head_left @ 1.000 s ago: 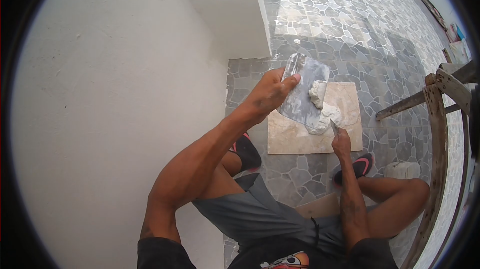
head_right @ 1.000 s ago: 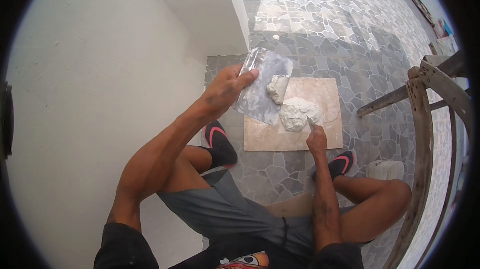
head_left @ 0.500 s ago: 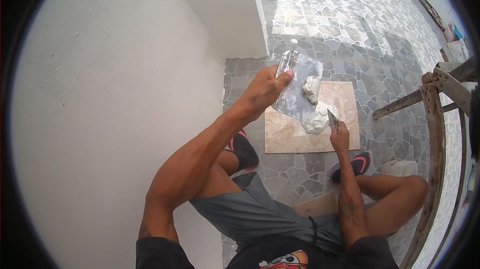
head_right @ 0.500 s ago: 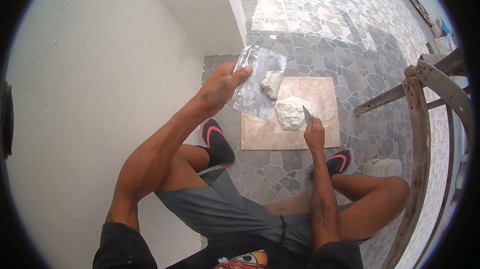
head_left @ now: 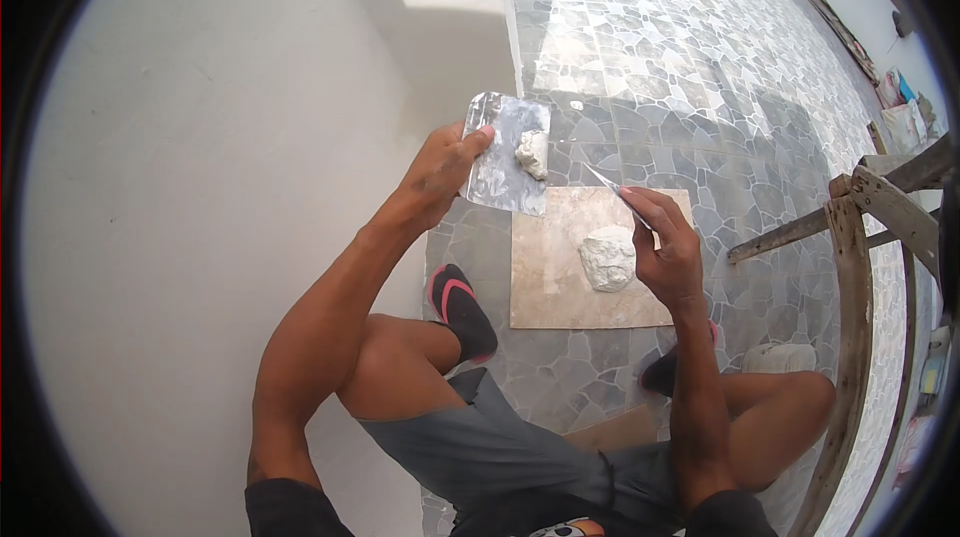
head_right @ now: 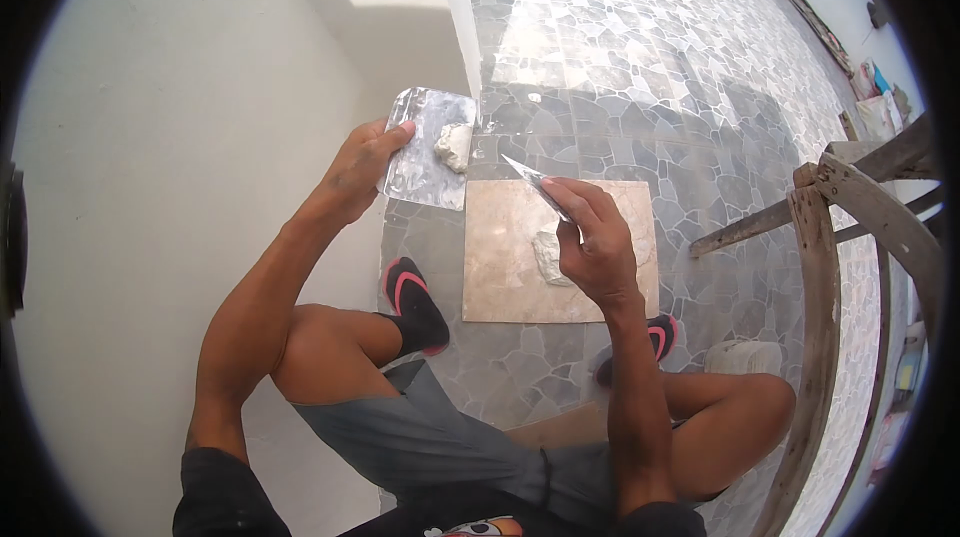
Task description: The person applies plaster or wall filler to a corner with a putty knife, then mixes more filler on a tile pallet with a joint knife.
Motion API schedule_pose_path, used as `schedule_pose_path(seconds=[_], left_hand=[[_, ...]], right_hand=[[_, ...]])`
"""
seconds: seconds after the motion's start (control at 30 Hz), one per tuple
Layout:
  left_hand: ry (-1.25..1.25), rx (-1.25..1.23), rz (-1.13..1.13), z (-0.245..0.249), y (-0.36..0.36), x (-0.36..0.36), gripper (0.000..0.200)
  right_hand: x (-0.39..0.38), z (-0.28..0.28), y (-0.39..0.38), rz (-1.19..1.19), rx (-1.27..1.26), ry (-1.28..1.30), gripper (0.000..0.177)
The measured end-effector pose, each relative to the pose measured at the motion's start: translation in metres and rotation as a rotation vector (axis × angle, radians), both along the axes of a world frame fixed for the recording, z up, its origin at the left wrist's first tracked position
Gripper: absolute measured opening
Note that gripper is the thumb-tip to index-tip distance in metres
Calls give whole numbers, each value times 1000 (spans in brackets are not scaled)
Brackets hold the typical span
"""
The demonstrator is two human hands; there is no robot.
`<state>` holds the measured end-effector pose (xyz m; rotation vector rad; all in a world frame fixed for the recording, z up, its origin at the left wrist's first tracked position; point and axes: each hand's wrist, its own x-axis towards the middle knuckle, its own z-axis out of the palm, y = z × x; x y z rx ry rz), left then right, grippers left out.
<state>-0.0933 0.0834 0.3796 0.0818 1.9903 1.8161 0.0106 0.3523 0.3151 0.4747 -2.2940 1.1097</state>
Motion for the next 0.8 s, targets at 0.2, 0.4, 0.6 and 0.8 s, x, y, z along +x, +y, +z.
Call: schedule_pose_path(seconds=[0.2,0.4,0.6,0.8], left_hand=[[-30,41,61,-10,-25,-24,38],[-70,151,107,-36,-25,-38,34],[-53,73,136,-88,-28,-47,36],[-320,223,361,-169,-26,-49,26]], right_hand=[[-50,29,-35,210,234,158,52],[-89,11,-60,278,348,180,48],[-108,-18,-61,384,494,21,47],[-140,-59,-55,614,622,-218,47]])
